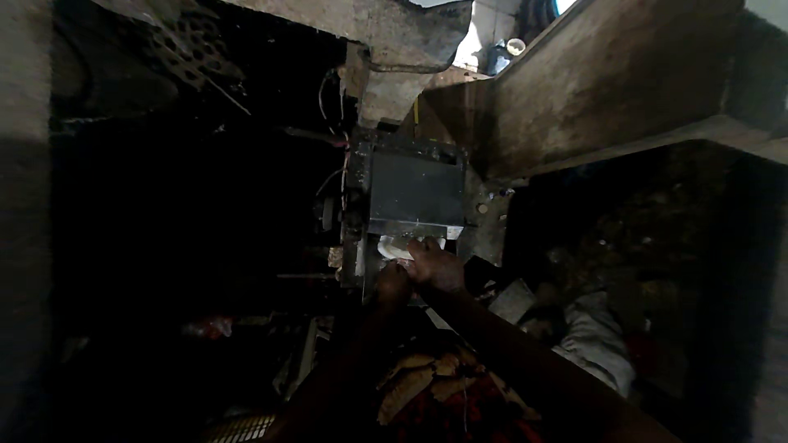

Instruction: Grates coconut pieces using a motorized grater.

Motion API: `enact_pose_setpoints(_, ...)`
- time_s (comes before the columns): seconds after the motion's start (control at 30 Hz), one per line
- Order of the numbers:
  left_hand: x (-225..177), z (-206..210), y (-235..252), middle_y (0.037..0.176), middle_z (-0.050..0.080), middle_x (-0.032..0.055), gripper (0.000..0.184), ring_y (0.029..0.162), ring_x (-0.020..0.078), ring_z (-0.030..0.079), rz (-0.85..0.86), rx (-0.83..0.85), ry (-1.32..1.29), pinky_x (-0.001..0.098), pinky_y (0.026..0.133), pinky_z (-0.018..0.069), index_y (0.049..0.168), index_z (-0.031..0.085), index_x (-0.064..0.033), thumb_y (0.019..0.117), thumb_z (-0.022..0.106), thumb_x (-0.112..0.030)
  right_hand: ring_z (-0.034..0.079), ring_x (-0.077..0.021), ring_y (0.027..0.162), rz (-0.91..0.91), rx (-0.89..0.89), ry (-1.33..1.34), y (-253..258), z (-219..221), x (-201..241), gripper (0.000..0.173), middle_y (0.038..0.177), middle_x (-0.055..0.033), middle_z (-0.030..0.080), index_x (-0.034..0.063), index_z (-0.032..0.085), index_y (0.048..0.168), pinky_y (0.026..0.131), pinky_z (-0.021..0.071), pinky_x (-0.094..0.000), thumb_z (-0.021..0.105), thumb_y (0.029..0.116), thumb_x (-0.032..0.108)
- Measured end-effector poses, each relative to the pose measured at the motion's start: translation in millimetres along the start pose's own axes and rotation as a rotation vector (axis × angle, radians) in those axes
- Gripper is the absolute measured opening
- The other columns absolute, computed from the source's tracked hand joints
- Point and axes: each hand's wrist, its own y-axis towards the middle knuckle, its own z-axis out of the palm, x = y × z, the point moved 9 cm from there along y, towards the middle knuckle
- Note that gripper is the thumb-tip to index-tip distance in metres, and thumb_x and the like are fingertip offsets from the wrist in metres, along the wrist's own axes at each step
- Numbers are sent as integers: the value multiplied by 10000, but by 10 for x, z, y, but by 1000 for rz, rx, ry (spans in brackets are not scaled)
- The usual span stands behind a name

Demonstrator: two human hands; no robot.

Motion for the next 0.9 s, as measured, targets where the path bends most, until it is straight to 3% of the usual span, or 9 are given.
enact_pose_setpoints(0.1,-23,-10,-39,1458,517,265,391,1380,370,491,13,50,78,467,1146,388,1401,519,100,1057,460,-78,727,-330,812,-23,-57,11,14,-7,51,344,1159,-160,692,191,691,1246,651,596,-508,593,1004,415)
enact_pose_setpoints(0.2,89,-68,-33,1315,628,232,353,1252,338,594,-105,-58,-264,483,1065,462,1310,607,36,1088,418,-164,710,-308,719,-82,-204,30,-7,-22,59,284,1030,-156,697,144,723,1131,583,591,-478,630,985,370)
enact_pose_setpoints(0.3,38,-58,-29,1376,590,242,356,1315,360,551,-65,-5,-135,488,1105,429,1343,582,58,1076,429,-121,703,-299,699,-102,-280,47,-31,-25,45,257,993,-156,697,134,737,1103,570,584,-461,662,961,335)
enact_pose_setpoints(0.4,-28,-43,-28,1423,551,250,359,1349,365,519,17,41,-22,482,1127,405,1360,569,77,1067,454,-97,718,-314,761,-114,-278,105,-31,33,-35,294,1057,-172,702,124,745,1148,635,604,-479,667,964,339)
enact_pose_setpoints(0.47,61,-38,25,1294,637,210,344,1206,296,619,-41,-26,-276,450,1042,482,1301,615,33,1088,428,-161,730,-335,897,-68,-168,167,-4,74,-127,345,1178,-180,697,129,731,1212,759,610,-511,648,976,366)
enact_pose_setpoints(0.57,176,15,58,1103,679,161,357,950,227,693,-133,-52,-563,417,858,579,1258,632,-30,1106,414,-268,725,-335,931,-45,-148,257,8,75,-204,315,1189,-166,692,104,739,1163,790,609,-522,699,944,326)
enact_pose_setpoints(0.7,187,44,78,1128,683,165,359,987,248,692,-146,-44,-628,445,879,576,1265,631,-32,1104,422,-276,724,-336,936,-46,-147,295,26,128,-276,322,1201,-165,689,103,734,1163,794,608,-517,695,953,344)
enact_pose_setpoints(0.8,194,81,87,1088,698,156,359,897,237,724,-157,-43,-706,428,792,623,1267,627,-44,1109,424,-294,730,-336,898,-48,-198,305,26,159,-316,346,1174,-171,695,95,733,1144,762,615,-518,702,952,381)
enact_pose_setpoints(0.9,162,32,60,1127,692,163,381,980,250,700,-165,-45,-613,449,870,583,1269,638,-43,1112,399,-295,728,-323,878,-60,-216,316,38,224,-358,348,1157,-161,697,108,733,1129,746,616,-513,693,955,407)
